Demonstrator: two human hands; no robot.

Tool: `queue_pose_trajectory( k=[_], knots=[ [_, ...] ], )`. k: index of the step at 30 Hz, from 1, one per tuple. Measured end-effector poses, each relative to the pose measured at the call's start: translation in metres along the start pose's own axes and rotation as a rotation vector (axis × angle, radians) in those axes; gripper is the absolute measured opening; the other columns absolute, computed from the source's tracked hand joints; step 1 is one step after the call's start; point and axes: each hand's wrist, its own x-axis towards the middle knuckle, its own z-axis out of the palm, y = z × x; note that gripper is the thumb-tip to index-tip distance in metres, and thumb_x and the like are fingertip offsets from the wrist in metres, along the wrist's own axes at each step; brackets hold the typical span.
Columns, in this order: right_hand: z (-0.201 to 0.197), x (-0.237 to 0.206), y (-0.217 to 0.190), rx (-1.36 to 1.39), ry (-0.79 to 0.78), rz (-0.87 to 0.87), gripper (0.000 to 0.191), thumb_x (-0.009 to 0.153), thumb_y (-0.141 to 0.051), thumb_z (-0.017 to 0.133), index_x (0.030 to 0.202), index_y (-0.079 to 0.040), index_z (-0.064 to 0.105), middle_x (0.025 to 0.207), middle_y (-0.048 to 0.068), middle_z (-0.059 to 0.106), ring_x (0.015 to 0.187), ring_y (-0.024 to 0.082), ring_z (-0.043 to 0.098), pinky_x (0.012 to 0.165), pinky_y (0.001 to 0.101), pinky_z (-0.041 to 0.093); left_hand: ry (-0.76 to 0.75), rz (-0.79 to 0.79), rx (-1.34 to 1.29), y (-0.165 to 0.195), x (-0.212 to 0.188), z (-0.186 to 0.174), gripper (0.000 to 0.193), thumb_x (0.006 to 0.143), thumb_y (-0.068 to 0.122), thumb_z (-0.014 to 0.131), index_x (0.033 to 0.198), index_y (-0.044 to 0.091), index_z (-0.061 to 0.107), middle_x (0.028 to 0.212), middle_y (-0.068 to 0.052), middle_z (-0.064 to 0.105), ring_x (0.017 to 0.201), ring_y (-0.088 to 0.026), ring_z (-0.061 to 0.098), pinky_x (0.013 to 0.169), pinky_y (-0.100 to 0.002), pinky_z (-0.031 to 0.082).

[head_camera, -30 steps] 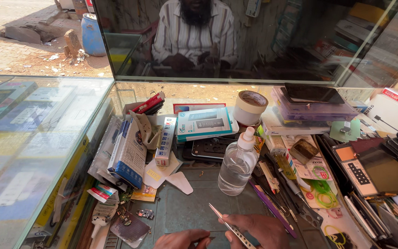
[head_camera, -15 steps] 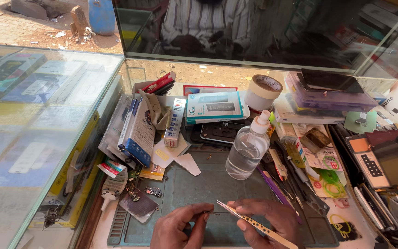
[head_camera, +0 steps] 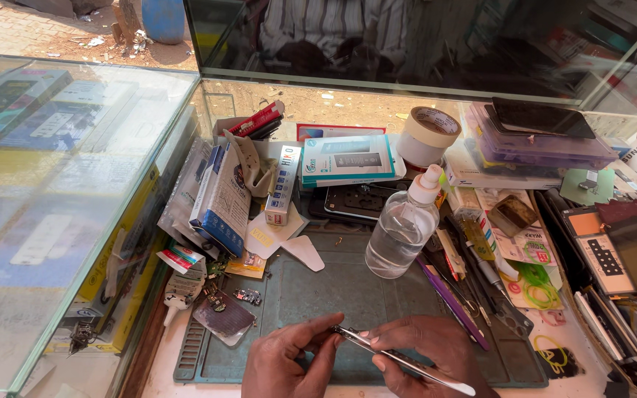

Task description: The person uses tweezers to manipulate a small electronic component on a cluttered workbench. They repeatedly adjust and reposition the component while holding it with their left hand.

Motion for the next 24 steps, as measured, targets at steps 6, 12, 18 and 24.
queue_pose_trajectory(
  k=[6, 12, 18, 24],
  knots=[
    [0.000, -0.002, 0.001, -0.002, 0.018, 0.019, 0.014, 0.086, -0.013, 0.080, 0.097, -0.009, 0.071, 0.093, 0.012, 0.083, 0.087, 0.022, 0.081, 0.071, 0.0341, 0.067, 0.007, -0.055, -0.005, 0.001, -0.002, 0.000, 0.037, 0.077, 0.013, 0.082, 0.113, 0.017, 0.083, 0.086, -0.007, 0.085, 0.078, -0.015, 0.086, 0.065, -0.029, 0.065],
    [0.001, -0.002, 0.002, -0.015, -0.006, 0.021, 0.016, 0.086, -0.012, 0.081, 0.099, -0.010, 0.071, 0.098, 0.013, 0.083, 0.090, 0.023, 0.081, 0.074, 0.0359, 0.068, -0.008, 0.037, 0.011, 0.006, 0.000, -0.002, 0.032, 0.080, 0.011, 0.080, 0.111, 0.015, 0.082, 0.087, -0.008, 0.085, 0.081, -0.015, 0.085, 0.068, -0.028, 0.066],
    [0.000, 0.002, -0.001, -0.027, -0.004, -0.043, 0.022, 0.085, -0.007, 0.079, 0.103, -0.012, 0.067, 0.103, 0.013, 0.083, 0.092, 0.023, 0.082, 0.076, 0.0352, 0.068, -0.107, -0.207, -0.067, 0.012, 0.002, -0.006, 0.034, 0.084, 0.013, 0.076, 0.117, 0.019, 0.082, 0.080, -0.006, 0.084, 0.069, -0.013, 0.082, 0.063, -0.028, 0.065],
    [-0.001, 0.005, -0.002, -0.013, -0.011, -0.100, 0.026, 0.083, -0.002, 0.079, 0.105, -0.012, 0.067, 0.102, 0.012, 0.082, 0.089, 0.022, 0.085, 0.073, 0.0336, 0.067, -0.127, -0.194, -0.049, 0.009, 0.002, -0.006, 0.031, 0.084, 0.014, 0.078, 0.114, 0.017, 0.084, 0.078, -0.008, 0.083, 0.067, -0.013, 0.080, 0.062, -0.029, 0.063]
  ],
)
